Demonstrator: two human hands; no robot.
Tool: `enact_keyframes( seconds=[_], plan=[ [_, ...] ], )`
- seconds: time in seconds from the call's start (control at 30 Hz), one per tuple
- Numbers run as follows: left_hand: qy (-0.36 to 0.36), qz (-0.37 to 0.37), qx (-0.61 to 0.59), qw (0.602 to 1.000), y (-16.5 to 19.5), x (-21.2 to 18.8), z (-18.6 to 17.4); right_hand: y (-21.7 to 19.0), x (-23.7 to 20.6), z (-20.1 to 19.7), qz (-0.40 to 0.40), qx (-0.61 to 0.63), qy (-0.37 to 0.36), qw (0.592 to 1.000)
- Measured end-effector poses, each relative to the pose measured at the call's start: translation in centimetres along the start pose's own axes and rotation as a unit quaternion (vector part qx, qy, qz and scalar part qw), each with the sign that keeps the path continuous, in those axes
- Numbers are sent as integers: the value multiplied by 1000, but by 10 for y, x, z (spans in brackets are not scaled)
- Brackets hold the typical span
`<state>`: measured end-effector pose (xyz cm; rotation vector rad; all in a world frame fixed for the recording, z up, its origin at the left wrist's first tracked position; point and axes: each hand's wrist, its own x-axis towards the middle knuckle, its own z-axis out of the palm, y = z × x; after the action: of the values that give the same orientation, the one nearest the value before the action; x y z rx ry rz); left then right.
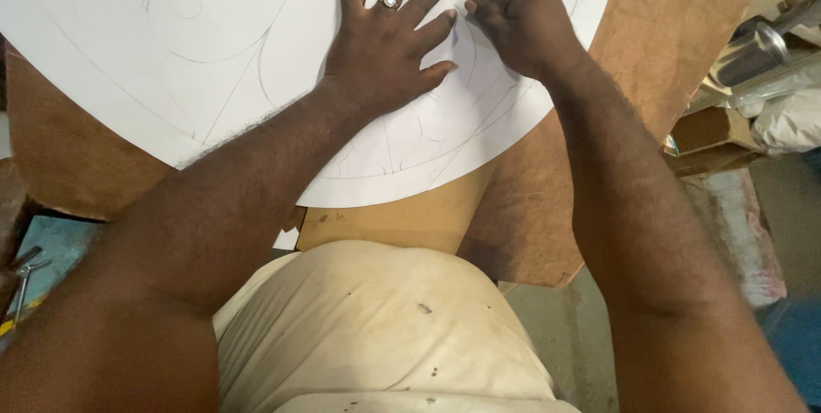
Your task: The person cuts a large circular white paper pattern with a floral design drawn on it, using a knife to cut along the drawn lines while holding the paper steady with the other hand. They rotate and reposition the paper on a wooden board as they cut out sections of the pattern.
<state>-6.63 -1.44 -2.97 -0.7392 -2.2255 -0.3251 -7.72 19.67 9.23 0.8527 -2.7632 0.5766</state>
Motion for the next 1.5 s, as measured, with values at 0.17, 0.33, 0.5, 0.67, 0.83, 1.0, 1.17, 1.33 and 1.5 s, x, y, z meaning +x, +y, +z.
enact_keyframes(
  seconds=[0.17, 0.33, 0.5, 0.67, 0.83, 1.0, 1.17, 1.33, 1.5],
  plan=[
    [0, -5, 3, 1000, 1, 2, -2, -1, -5, 1, -1, -10, 15, 1000],
    [11, -3, 10, 1000, 1, 1, -1, -2, -10, 4, 30, -2, 33, 999],
    [8, -2, 19, 1000, 2, 2, 0, -5, -17, 7, 53, 15, 40, 998],
    [1, -5, 25, 1000, 2, 2, -3, -7, -21, 9, 53, 18, 50, 997],
    [4, -3, 18, 1000, 3, 2, -4, -11, -27, 12, 73, 57, 66, 994],
    [13, -6, 24, 1000, 2, 2, -3, -16, -33, 15, 81, 57, 86, 991],
    [20, -1, 25, 999, 1, 2, -2, -20, -37, 16, 97, 43, 95, 990],
    [25, -3, 20, 999, 1, 2, -3, -23, -42, 22, 132, 58, 123, 982],
    [25, -8, 10, 1000, 1, 3, -5, -24, -47, 31, 132, 81, 157, 975]
  ],
)
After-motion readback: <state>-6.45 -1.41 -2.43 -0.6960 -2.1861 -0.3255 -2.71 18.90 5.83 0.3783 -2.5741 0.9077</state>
